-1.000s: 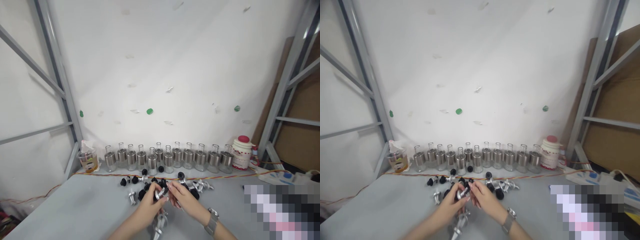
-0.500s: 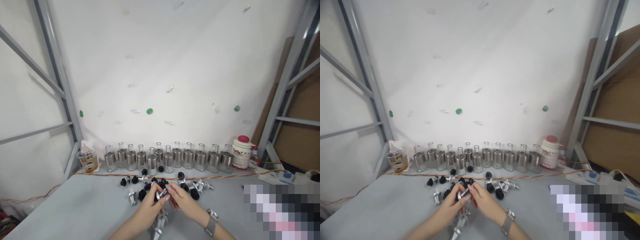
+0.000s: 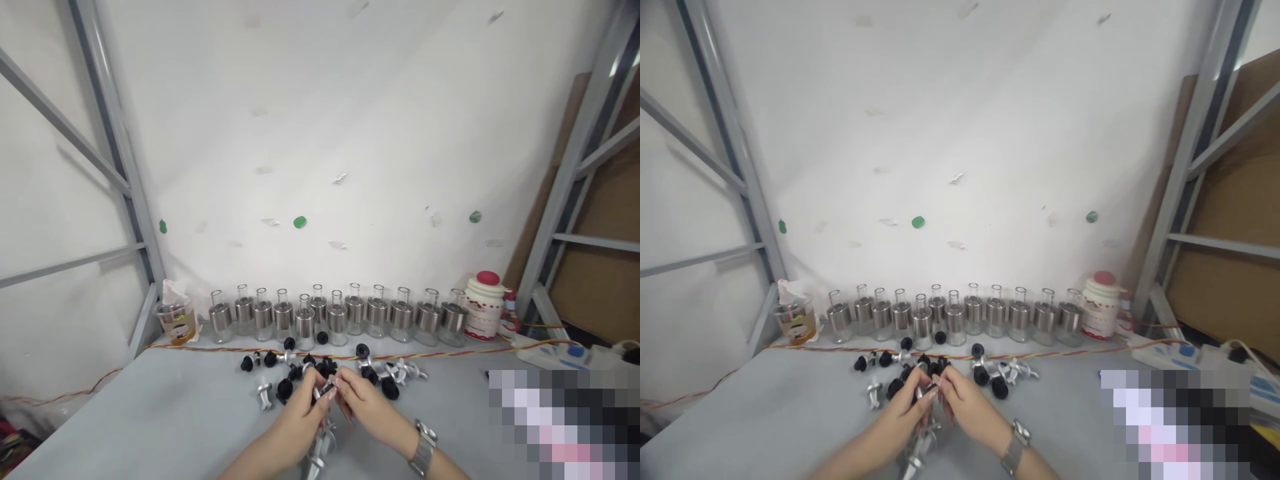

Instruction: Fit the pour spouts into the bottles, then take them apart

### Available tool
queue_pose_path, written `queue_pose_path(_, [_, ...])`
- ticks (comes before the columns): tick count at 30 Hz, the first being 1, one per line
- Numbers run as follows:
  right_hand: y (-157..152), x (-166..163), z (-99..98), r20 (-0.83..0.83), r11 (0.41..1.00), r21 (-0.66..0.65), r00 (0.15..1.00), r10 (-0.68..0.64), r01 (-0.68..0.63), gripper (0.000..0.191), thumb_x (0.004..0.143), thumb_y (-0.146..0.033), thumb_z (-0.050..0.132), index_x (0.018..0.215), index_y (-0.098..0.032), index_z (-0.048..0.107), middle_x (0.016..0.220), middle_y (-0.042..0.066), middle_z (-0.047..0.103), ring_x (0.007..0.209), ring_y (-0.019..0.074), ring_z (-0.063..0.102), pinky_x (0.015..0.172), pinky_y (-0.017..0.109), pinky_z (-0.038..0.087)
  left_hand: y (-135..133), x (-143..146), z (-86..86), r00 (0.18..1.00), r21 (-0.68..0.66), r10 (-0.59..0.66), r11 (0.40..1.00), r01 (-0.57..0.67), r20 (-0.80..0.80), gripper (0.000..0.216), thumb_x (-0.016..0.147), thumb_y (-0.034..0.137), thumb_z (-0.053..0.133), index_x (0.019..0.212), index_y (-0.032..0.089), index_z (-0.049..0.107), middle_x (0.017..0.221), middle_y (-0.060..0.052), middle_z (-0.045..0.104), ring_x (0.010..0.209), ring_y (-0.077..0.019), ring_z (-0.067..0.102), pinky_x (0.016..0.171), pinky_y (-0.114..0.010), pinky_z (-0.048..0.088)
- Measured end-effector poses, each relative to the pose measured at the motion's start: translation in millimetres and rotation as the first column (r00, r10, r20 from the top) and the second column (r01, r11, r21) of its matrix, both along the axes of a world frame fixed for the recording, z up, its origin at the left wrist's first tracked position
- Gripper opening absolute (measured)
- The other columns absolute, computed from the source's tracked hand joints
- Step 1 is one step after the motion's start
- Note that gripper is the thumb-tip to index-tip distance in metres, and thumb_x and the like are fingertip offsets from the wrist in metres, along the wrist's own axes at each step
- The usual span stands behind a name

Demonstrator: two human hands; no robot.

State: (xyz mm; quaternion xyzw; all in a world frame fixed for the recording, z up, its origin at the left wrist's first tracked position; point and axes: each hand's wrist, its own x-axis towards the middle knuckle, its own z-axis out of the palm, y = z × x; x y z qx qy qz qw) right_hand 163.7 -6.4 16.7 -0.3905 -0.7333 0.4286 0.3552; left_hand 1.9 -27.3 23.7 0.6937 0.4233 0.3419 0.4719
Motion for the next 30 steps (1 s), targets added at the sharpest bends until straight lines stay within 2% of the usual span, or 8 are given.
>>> queue_pose_path(5, [-0.6, -1.9, -2.5, -0.020, 1.000, -0.003, 1.000, 0.002, -0.002, 0.033, 0.089, -0.047, 0.028, 0.071, -0.021, 0.039, 0.050, -0.007, 0.041, 0.047, 0.0100, 0.040, 0.049, 0.022, 0.033, -0.4, -0.8, 3.8, 1.000, 0.074, 0.012, 0.997, -0.011, -0.016, 0.025, 0.085, 0.046, 0.036, 0.082, 0.021, 0.040, 0.060, 0.007, 0.042, 0.055, -0.0089, 0.040, 0.055, -0.020, 0.033])
queue_pose_path(15, [-0.5, -4.0, -4.7, -0.069, 1.000, -0.002, 0.997, -0.023, 0.023, 0.035, 0.089, -0.048, 0.027, 0.068, -0.022, 0.037, 0.050, -0.007, 0.041, 0.047, 0.0097, 0.040, 0.049, 0.022, 0.034, 1.1, 2.2, -4.8, 0.997, 0.056, 0.063, 0.996, -0.065, 0.039, 0.026, 0.084, 0.046, 0.035, 0.086, 0.021, 0.037, 0.061, 0.006, 0.042, 0.055, -0.0095, 0.041, 0.055, -0.021, 0.033])
queue_pose_path(23, [-0.8, -3.6, -2.5, -0.080, 0.999, -0.019, 0.996, -0.027, 0.026, 0.037, 0.087, -0.052, 0.028, 0.068, -0.022, 0.038, 0.050, -0.007, 0.040, 0.046, 0.0095, 0.039, 0.048, 0.022, 0.033, -2.7, 1.1, 6.2, 0.998, 0.074, 0.062, 0.995, -0.063, 0.024, 0.024, 0.083, 0.045, 0.039, 0.081, 0.021, 0.042, 0.059, 0.007, 0.041, 0.056, -0.0101, 0.037, 0.057, -0.021, 0.030])
queue_pose_path(30, [1.9, -2.5, -7.1, -0.079, 0.999, -0.051, 0.997, -0.012, 0.008, 0.038, 0.086, -0.054, 0.028, 0.071, -0.022, 0.039, 0.050, -0.007, 0.041, 0.045, 0.0095, 0.038, 0.046, 0.021, 0.031, -1.3, -0.9, 7.7, 0.999, 0.116, 0.042, 0.993, -0.038, -0.032, 0.023, 0.084, 0.042, 0.040, 0.079, 0.020, 0.044, 0.063, 0.005, 0.044, 0.060, -0.0113, 0.038, 0.059, -0.022, 0.030])
